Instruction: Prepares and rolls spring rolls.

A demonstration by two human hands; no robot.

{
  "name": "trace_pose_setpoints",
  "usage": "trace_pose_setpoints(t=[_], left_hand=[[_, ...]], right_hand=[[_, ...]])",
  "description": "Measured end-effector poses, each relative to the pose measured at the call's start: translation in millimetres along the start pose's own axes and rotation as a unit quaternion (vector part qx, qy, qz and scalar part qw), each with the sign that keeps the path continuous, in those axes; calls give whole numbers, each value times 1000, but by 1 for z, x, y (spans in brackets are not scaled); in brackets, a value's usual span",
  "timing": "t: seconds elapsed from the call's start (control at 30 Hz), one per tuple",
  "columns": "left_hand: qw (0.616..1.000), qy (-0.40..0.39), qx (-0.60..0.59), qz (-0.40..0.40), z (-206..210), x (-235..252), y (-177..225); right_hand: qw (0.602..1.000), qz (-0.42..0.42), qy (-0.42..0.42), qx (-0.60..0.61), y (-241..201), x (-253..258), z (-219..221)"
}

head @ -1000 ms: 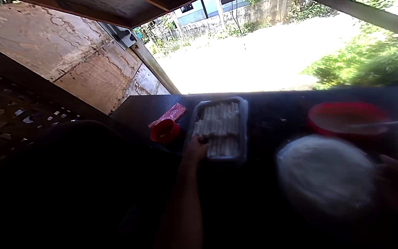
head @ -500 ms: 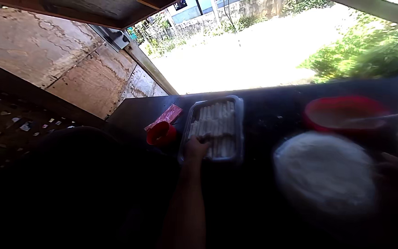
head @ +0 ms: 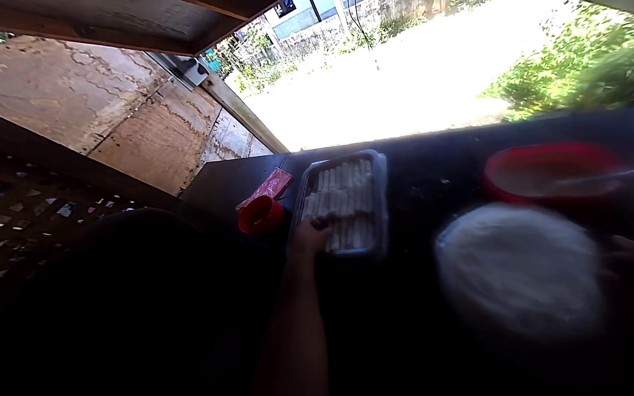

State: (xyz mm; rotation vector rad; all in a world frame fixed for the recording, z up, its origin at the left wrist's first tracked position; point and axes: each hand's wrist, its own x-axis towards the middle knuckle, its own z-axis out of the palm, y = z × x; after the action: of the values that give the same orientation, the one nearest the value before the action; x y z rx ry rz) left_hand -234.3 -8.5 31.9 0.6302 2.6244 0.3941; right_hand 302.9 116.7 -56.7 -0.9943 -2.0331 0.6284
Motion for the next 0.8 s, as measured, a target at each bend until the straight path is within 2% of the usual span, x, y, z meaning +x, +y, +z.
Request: trace_pose_setpoints(t=[0.1,0.3,0.47,0.63,0.8], left_hand=[[998,35,53,26,8,22,-15],[995,37,93,29,6,3,-1],[994,60,72,50,9,-2,-6],[998,-18,66,16,1,-27,17],[995,-66,76,-25,5,-6,14]], right_hand=[[1000,-8,-3,6,2,1,0],[1000,-5,-2,6,1,0,0],[1000,10,-10,5,0,0,-1],[1000,6,-11,1,1,0,0],[1000,18,-13,2,-1,-1,-1]])
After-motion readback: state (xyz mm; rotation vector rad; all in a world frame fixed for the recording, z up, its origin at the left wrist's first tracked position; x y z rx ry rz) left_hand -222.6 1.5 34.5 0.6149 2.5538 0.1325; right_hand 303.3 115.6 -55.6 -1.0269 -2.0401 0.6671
